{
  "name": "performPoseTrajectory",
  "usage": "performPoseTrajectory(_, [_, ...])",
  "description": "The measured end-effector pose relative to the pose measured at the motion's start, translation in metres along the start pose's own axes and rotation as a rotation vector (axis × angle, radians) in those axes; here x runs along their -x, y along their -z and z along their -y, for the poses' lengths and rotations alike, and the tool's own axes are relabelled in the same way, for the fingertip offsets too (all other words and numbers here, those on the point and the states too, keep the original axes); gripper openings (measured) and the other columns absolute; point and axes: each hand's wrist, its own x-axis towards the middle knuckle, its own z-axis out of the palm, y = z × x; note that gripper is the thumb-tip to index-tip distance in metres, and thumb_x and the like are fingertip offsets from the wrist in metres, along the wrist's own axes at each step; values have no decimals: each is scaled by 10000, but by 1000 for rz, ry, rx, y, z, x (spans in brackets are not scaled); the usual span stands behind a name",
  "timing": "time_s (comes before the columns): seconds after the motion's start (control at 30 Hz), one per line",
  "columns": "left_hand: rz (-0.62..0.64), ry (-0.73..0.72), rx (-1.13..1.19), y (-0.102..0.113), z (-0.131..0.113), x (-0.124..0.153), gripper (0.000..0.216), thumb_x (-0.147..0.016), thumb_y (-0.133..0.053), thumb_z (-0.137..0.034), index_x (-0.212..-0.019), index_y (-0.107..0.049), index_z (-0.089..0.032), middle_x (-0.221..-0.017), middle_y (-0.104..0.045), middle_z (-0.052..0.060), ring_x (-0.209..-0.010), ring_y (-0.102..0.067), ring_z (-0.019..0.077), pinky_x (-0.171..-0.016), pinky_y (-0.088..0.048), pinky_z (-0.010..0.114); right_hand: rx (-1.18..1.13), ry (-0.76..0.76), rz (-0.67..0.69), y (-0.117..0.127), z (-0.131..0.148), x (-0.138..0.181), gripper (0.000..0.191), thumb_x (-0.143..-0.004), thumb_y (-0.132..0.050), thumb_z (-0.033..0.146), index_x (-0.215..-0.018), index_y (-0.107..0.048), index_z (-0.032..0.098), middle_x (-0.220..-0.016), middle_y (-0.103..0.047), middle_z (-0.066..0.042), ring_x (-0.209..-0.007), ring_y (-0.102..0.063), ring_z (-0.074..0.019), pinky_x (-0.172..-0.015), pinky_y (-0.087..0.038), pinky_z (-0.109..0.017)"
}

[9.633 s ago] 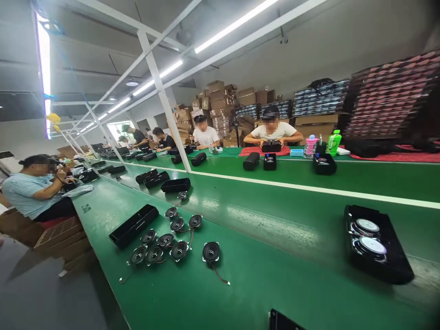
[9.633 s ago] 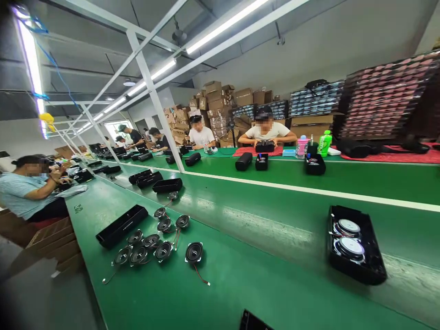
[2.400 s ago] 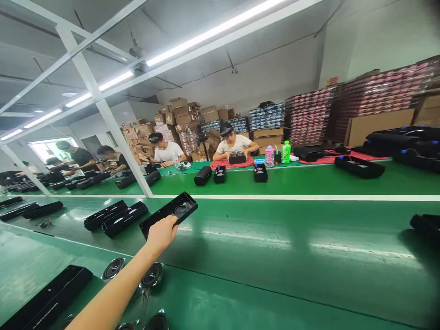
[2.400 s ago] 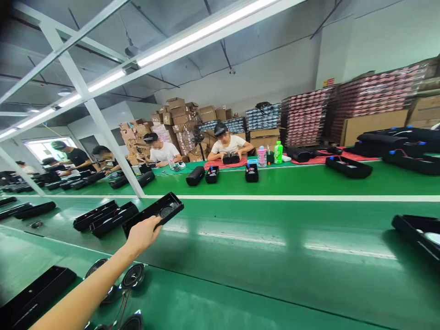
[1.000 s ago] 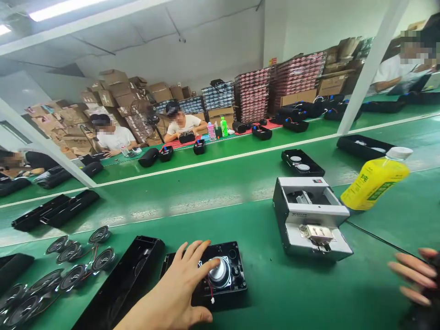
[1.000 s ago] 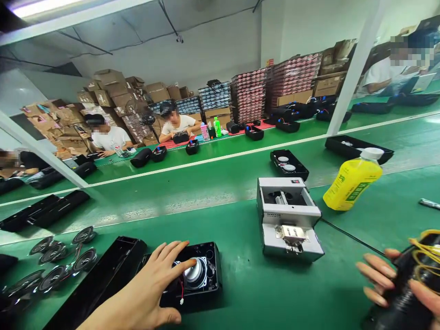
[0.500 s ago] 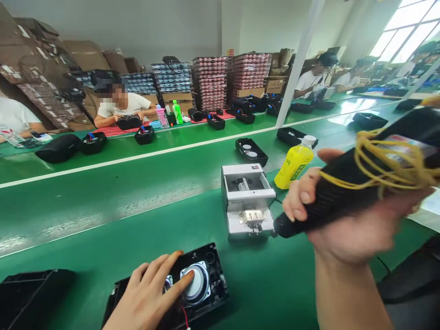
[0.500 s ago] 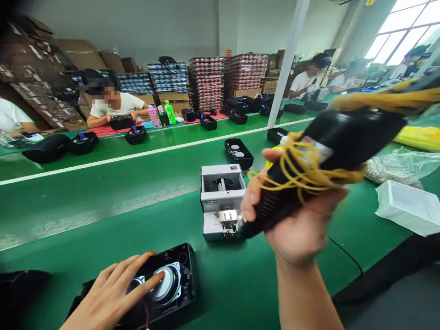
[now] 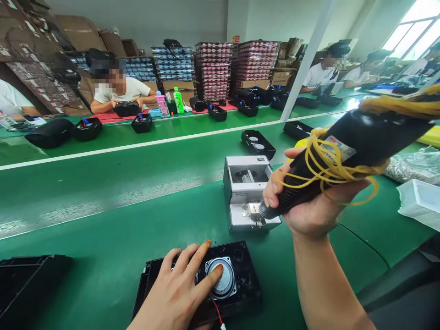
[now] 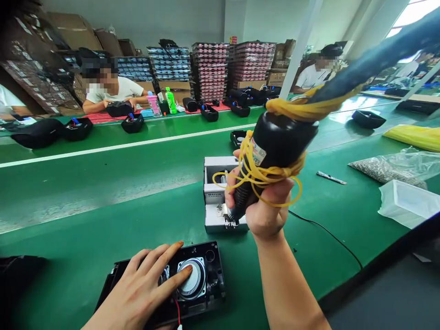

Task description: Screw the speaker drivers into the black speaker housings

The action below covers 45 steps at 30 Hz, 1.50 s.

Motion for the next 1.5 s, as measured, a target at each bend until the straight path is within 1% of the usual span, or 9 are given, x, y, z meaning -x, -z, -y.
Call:
performPoseTrajectory(0.17, [12,-102,24,4,8,-1,915,-762,-853,-420,-1602,-493,-370,-1773,-342,215,-1457,-534,489,-1093,-497,703,-1,-16,-18,2,-3,0,762,-777,-696,955,-1026,-736,236,-624,-579,39,-387,-461,-128,-320,-364,-261])
performPoseTrajectory(0.3, [-12,-107,14,10,11,0,925,-764,-861,-452,-1605,-486,-361,-1791,-294,228,-1460,-527,521,-1100,-470,761,0,-46,27,8,-2,0,754,-780,-723,928,-1111,-738,251,-655,-600,32,-400,-484,-150,-322,-393,-291])
performPoseTrajectory(0.4, [-35,-129,-11,14,9,-1,913,-764,-860,-501,-1589,-506,-335,-1735,-378,269,-1426,-558,508,-1052,-506,747,-29,-103,48,8,4,-2,745,-730,-818,875,-1161,-757,270,-700,-625,26,-436,-513,-150,-347,-413,-286])
performPoseTrajectory(0.5, [-48,-125,-13,15,7,-1,882,-762,-855,-492,-1566,-528,-334,-1703,-429,263,-1427,-559,486,-1052,-507,719,-31,-68,-42,0,12,-5,733,-704,-836,880,-1102,-772,268,-654,-611,33,-404,-481,-143,-331,-370,-277])
performPoseTrajectory(0.8, [-86,-87,53,3,9,6,770,-881,-752,-661,-1570,-542,-393,-1779,-335,175,-1505,-472,446,-1151,-380,665,21,103,-59,-2,-1,-11,770,-838,-622,946,-1041,-731,212,-557,-561,41,-318,-393,-138,-249,-271,-271])
performPoseTrajectory(1.1, [-89,-65,85,6,7,2,734,-884,-760,-579,-1564,-561,-391,-1756,-385,159,-1496,-490,446,-1158,-382,658,40,45,-48,-5,-5,-9,786,-823,-581,987,-997,-695,229,-532,-527,54,-313,-402,-137,-267,-281,-266])
performPoseTrajectory(1.2, [-87,-60,83,6,7,3,743,-888,-761,-576,-1576,-547,-395,-1762,-372,161,-1513,-473,444,-1165,-376,667,17,24,-56,-5,-1,-7,784,-786,-634,983,-980,-722,229,-525,-546,41,-305,-407,-143,-255,-280,-266])
performPoseTrajectory(1.37, [-53,-58,77,8,7,8,793,-872,-792,-572,-1598,-522,-403,-1789,-312,176,-1535,-447,465,-1176,-360,713,-53,-163,-25,0,17,1,679,-609,-952,790,-1023,-819,268,-549,-621,34,-328,-468,-155,-281,-364,-278])
performPoseTrajectory(1.5, [-12,-16,150,17,4,8,773,-850,-834,-481,-1565,-548,-413,-1801,-306,149,-1538,-454,464,-1186,-357,748,-85,-136,11,11,32,6,565,-724,-926,715,-1115,-830,319,-598,-613,40,-349,-465,-138,-307,-351,-296])
